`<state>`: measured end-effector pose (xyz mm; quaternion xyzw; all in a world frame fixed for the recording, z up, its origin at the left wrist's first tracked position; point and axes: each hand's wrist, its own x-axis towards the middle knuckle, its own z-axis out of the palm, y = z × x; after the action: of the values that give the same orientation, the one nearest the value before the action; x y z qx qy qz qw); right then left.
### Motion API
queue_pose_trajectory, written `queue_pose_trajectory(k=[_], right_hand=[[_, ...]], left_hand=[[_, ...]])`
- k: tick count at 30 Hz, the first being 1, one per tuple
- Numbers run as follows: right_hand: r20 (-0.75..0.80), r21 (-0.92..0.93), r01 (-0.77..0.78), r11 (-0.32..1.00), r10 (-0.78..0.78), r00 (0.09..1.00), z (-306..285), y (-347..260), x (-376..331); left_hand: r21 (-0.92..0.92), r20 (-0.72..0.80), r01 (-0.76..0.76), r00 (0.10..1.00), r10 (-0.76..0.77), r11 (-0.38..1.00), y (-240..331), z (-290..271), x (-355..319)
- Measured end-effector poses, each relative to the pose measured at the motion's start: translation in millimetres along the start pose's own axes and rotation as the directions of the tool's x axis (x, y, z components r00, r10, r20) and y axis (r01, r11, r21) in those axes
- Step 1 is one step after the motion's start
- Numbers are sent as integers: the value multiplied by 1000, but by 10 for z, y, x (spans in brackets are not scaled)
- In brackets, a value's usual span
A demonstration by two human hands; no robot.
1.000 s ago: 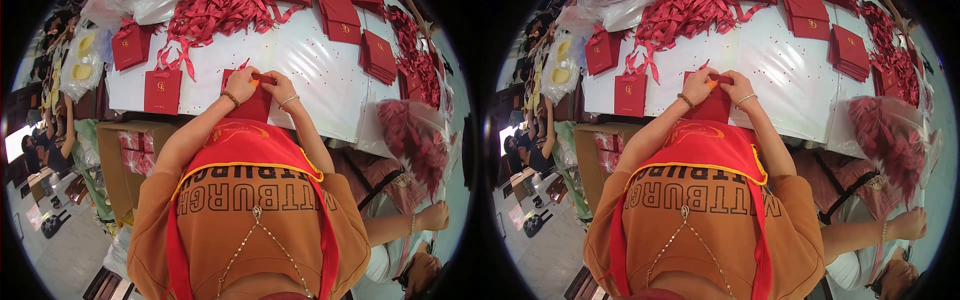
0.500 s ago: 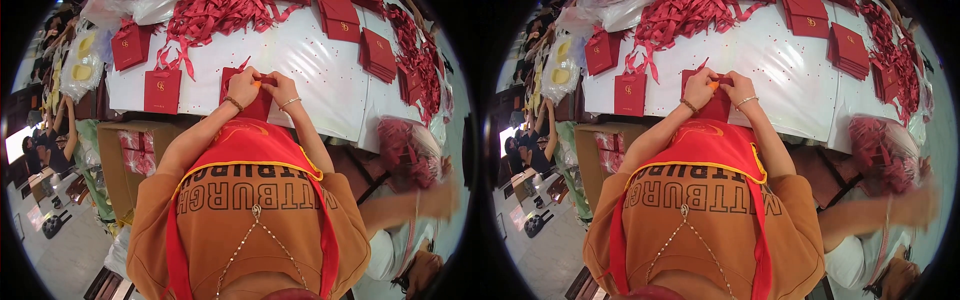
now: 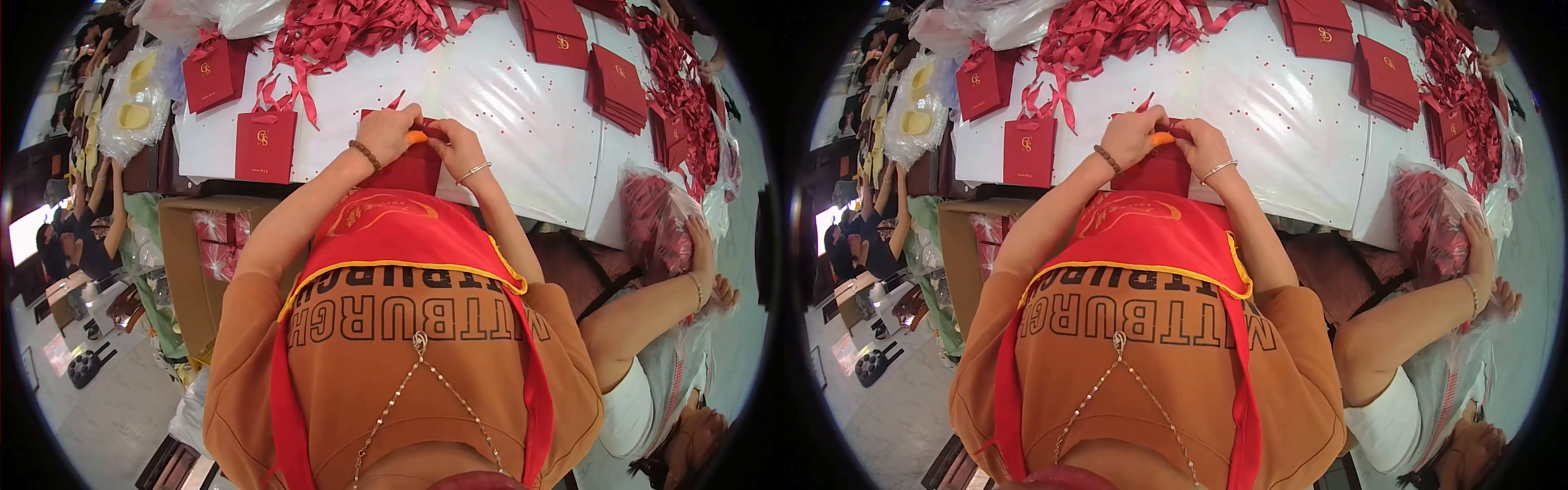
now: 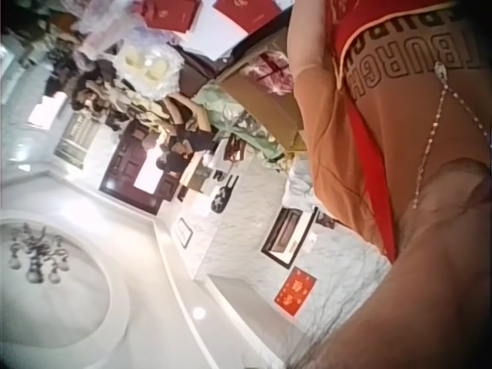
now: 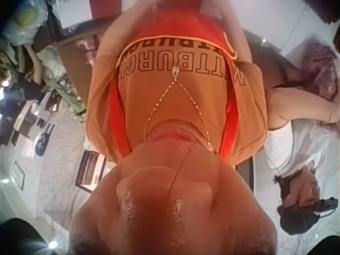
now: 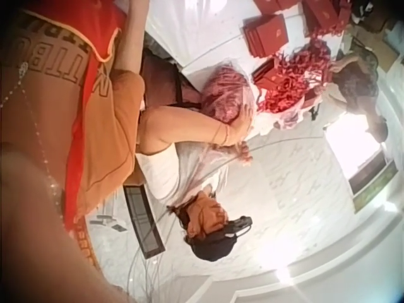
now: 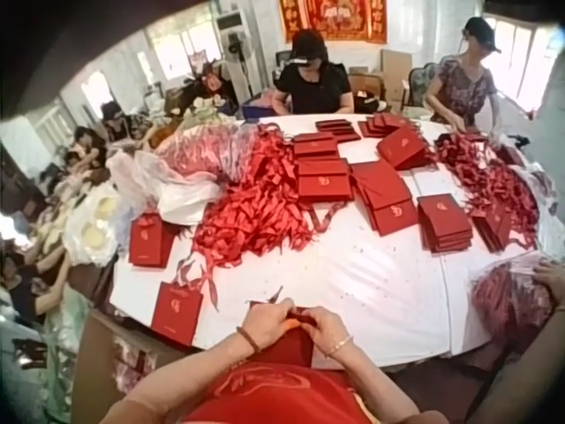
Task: The person is tying red ribbons onto red gift bags as part of a packaging process.
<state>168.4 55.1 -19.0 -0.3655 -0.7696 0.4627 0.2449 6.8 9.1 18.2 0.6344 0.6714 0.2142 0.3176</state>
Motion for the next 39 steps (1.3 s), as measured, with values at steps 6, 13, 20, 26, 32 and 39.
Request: queue_pose_trajectory(k=[6, 13, 20, 26, 32, 39], right_hand=[[8, -71, 75, 995, -75, 997, -22, -129, -39], [3, -82, 91, 993, -91, 996, -14, -147, -35], [13, -22, -15, 1000, 15, 1000, -62, -168, -43], [-89, -227, 107, 968, -130, 987, 1, -170, -54], [-207, 20, 62, 998, -57, 977, 151, -110, -64], [120, 346, -120, 931, 82, 989, 120, -234, -135]], left_hand=[[424, 152, -84, 988, 21, 902, 92, -325, 236], [38, 659, 96, 746, -98, 995, -51, -348, 677], [-263, 349, 226, 929, -126, 938, -87, -320, 646], [-274, 85, 57, 996, -34, 960, -248, -65, 623], [-202, 150, 80, 987, -50, 976, -92, -86, 625], [-482, -95, 233, 944, -315, 845, -396, -679, 903]])
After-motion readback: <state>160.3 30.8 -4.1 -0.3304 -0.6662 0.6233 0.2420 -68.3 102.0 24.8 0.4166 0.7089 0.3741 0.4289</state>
